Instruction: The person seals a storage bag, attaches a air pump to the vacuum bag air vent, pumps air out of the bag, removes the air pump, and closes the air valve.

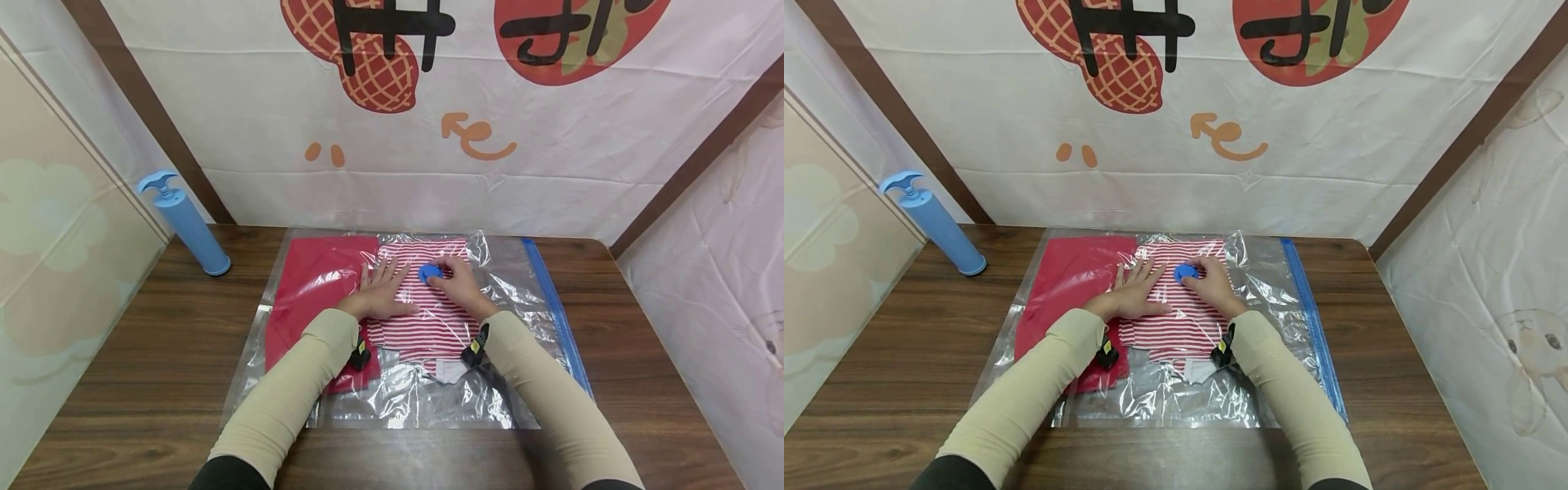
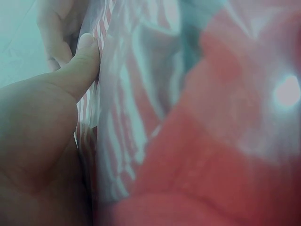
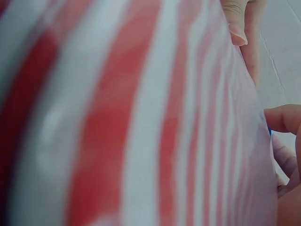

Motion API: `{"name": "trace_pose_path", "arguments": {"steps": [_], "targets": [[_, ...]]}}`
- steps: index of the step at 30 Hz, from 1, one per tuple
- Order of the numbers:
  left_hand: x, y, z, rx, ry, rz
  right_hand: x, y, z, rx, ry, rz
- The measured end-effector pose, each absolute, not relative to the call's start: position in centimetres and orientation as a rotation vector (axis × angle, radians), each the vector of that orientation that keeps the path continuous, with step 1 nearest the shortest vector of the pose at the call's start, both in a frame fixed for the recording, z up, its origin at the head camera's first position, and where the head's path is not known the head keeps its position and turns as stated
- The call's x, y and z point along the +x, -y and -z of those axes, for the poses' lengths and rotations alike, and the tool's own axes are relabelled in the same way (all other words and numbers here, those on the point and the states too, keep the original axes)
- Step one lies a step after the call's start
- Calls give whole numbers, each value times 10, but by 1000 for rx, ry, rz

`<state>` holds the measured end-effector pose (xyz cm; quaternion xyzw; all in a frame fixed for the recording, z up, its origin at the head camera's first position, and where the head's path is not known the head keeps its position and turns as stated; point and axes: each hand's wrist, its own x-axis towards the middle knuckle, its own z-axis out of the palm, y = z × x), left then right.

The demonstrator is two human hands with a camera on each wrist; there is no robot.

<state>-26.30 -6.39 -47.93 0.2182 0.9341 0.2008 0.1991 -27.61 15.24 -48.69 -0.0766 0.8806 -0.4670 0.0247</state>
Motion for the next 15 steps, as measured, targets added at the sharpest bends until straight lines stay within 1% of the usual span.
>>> {"name": "trace_pose_path", "arguments": {"steps": [15], "targets": [[-267, 63, 483, 581, -2580, -571, -276, -152, 485, -217, -2726, 1445]]}}
